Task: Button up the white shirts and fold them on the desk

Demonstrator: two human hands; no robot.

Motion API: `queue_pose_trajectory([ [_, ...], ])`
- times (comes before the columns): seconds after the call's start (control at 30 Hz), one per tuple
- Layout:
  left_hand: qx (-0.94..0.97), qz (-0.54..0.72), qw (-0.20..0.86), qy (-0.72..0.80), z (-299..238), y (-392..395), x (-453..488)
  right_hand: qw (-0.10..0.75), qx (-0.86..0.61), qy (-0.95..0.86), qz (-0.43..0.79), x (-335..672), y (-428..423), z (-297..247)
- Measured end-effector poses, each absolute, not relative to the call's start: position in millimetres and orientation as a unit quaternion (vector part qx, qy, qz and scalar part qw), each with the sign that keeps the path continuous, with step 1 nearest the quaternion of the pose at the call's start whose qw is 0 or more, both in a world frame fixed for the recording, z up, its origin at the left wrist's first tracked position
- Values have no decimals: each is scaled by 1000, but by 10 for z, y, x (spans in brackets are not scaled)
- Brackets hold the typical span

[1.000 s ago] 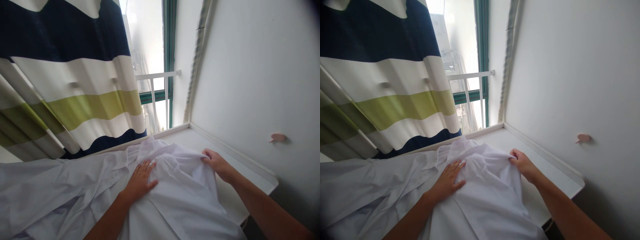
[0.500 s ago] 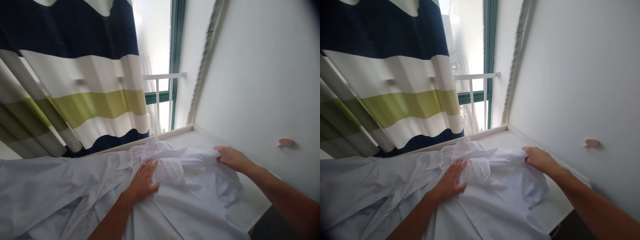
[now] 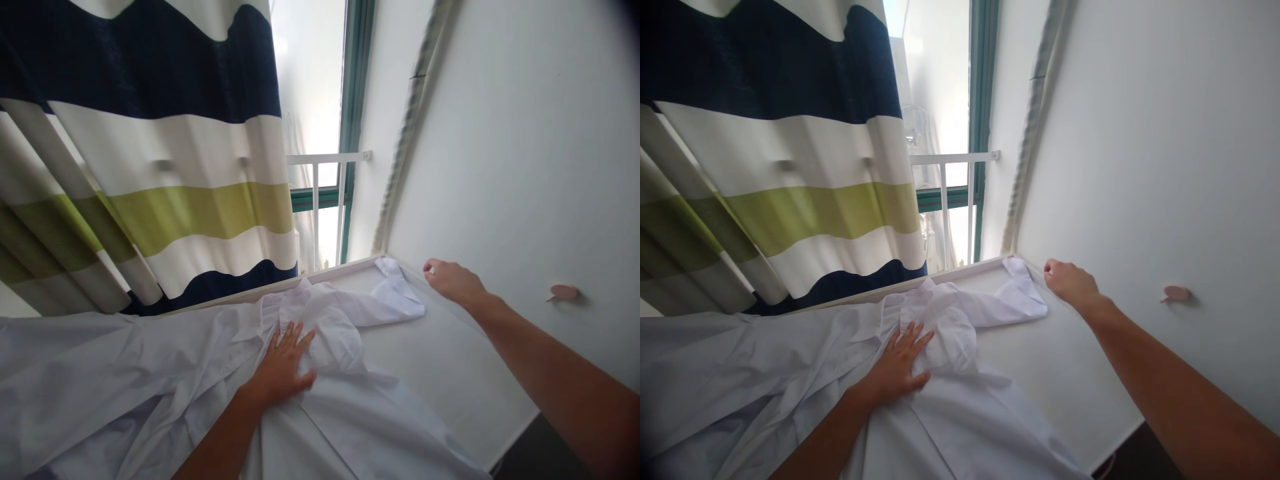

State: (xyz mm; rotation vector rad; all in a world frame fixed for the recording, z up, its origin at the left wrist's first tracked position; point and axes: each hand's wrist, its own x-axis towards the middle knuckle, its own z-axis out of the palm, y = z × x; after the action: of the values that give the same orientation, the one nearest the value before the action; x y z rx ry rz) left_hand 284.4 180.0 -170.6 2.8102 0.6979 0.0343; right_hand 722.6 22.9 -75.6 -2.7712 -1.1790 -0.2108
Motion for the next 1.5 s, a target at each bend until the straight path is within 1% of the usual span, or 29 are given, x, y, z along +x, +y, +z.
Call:
queue_pose_trajectory([
  [0.1, 963, 10, 118, 241, -1696, 1796, 2849, 45, -910, -412, -10, 7138, 256, -1250],
  [0.2, 964, 9, 116, 241, -1691, 1794, 2849, 46, -882, -468, -11, 7050, 282, -1610],
  [0.27, 964, 9, 115, 239, -1688, 1795, 2847, 35, -857, -513, -16, 7053, 287, -1725],
  [0.43, 965, 10, 117, 237, -1692, 1806, 2850, -3, -820, -572, -22, 7269, 214, -1692],
  [0.6, 965, 17, 119, 234, -1701, 1811, 2844, -7, -801, -596, -53, 7463, 159, -1439],
  [0.63, 964, 18, 121, 234, -1696, 1809, 2841, 11, -797, -601, -56, 7480, 164, -1349],
  [0.67, 964, 19, 124, 234, -1689, 1805, 2838, 48, -794, -604, -50, 7490, 170, -1241],
  [0.7, 964, 18, 125, 234, -1682, 1802, 2837, 106, -790, -603, -35, 7491, 175, -1116],
  [0.8, 964, 12, 125, 236, -1674, 1797, 2842, 352, -748, -558, 69, 7437, 155, -677],
  [0.83, 964, 11, 124, 237, -1680, 1799, 2846, 411, -729, -536, 114, 7397, 134, -528],
  [0.87, 964, 9, 122, 237, -1688, 1802, 2847, 448, -710, -516, 169, 7347, 107, -388],
  [0.93, 964, 6, 121, 236, -1700, 1813, 2841, 485, -670, -486, 283, 7225, 46, -150],
  [1.0, 965, 0, 124, 230, -1676, 1826, 2822, 480, -644, -470, 366, 7087, -15, 23],
  [1.13, 957, -27, 143, 251, -1398, 1836, 2867, 401, -652, -469, 440, 6815, -132, 236],
  [1.23, 957, 2, 119, 264, -1063, 1837, 3168, 336, -666, -485, 456, 6636, -238, 368],
  [1.33, 976, 69, 74, 193, -849, 1884, 3743, 273, -673, -517, 454, 6526, -327, 477],
  [1.43, 985, 36, 79, 147, -863, 2016, 4367, 241, -673, -546, 437, 6545, -378, 527],
  [1.5, 986, -20, 84, 139, -951, 2150, 4671, 224, -678, -553, 429, 6636, -409, 532],
])
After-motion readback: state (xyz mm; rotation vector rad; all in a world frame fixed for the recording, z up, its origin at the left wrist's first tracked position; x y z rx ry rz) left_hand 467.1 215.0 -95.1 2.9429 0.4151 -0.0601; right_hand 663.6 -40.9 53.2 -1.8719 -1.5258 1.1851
